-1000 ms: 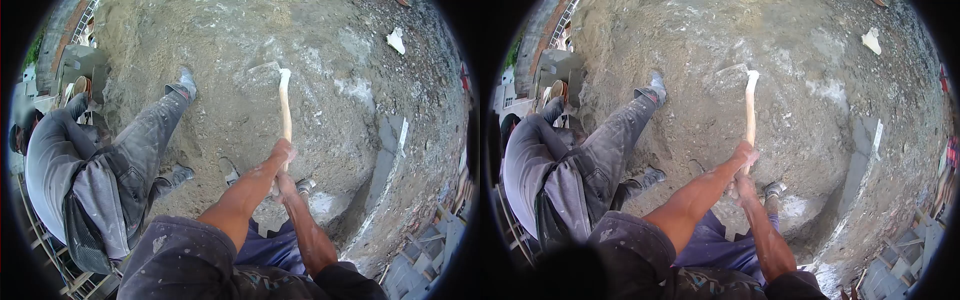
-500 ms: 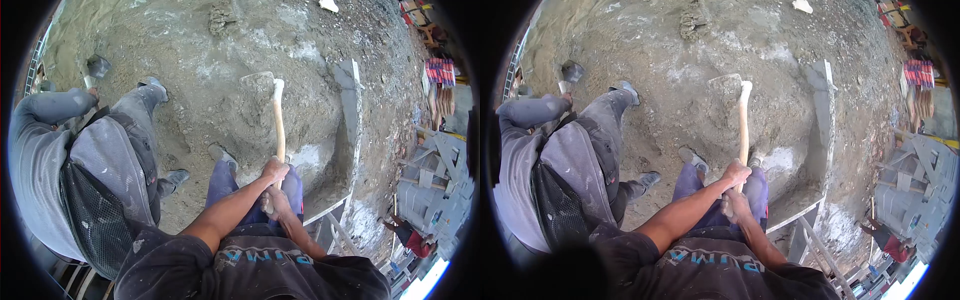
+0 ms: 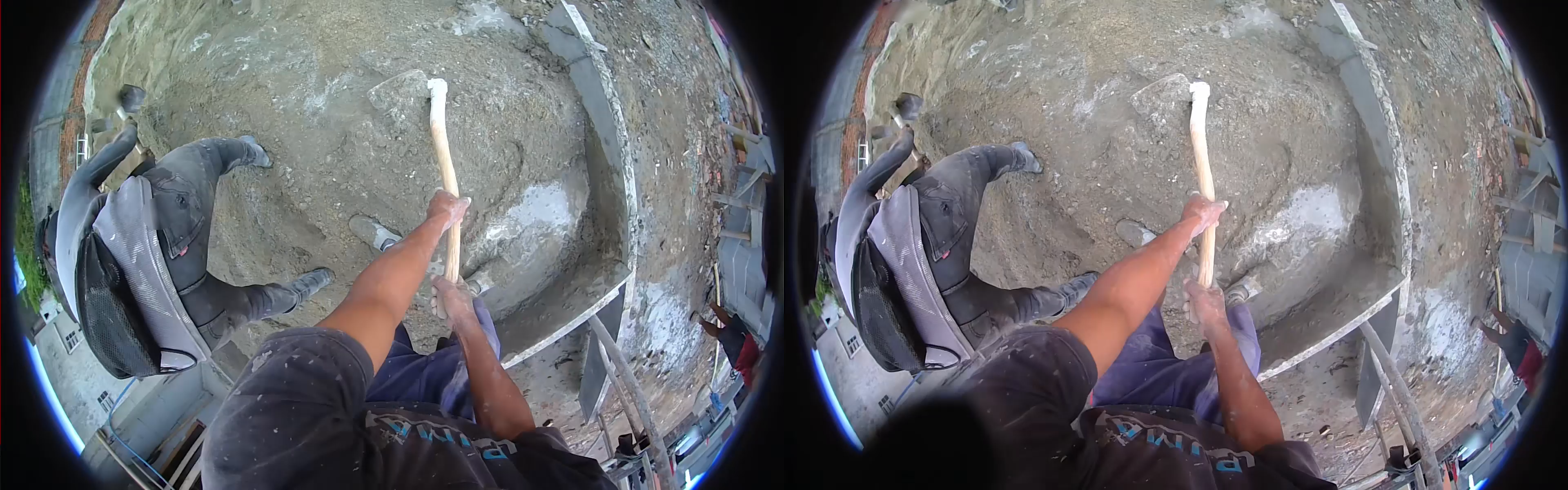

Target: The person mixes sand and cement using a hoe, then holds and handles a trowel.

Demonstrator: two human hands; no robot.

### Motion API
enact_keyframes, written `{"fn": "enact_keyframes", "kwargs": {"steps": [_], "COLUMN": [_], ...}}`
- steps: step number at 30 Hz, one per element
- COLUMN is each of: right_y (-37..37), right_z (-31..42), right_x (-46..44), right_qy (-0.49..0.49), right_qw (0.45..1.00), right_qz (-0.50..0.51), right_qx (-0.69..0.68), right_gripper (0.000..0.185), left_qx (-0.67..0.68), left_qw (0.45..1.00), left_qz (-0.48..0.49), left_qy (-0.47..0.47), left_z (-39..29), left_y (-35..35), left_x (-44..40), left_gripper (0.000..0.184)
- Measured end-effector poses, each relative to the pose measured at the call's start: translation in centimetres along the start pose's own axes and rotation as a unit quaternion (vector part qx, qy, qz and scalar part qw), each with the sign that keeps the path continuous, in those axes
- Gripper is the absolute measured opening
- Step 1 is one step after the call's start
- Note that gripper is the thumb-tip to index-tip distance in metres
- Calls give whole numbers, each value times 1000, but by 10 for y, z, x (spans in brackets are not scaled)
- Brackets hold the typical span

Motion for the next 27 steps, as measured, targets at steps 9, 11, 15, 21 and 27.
{"fn": "enact_keyframes", "kwargs": {"steps": [9, 11, 15, 21, 27], "right_y": [23, 15, 6, 22, -97], "right_z": [-71, -98, -102, -141, 33], "right_x": [-8, -8, 28, 6, -37], "right_qy": [174, 210, 131, 199, 201], "right_qw": [980, 975, 990, 963, 968], "right_qz": [10, 14, -44, -103, -51], "right_qx": [92, 76, 24, 150, 140], "right_gripper": [28, 28, 28, 32, 21], "left_qx": [251, 246, 279, 355, 358], "left_qw": [967, 968, 958, 932, 931], "left_qz": [-28, -10, 1, 35, 49], "left_qy": [40, 37, 62, 59, -45], "left_z": [37, 45, 85, 80, -23], "left_y": [-41, -40, -48, -26, 108], "left_x": [32, 60, 78, 101, 33], "left_gripper": [24, 24, 24, 25, 23]}}
Point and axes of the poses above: each hand's wrist, its own x-axis away from the middle knuckle, its own y-axis out of the back of the hand, z = x × y, the point moved 8 cm from there along -x, towards the middle knuckle, and after that the axes turned 8 degrees about z, right-handed, at the moved point
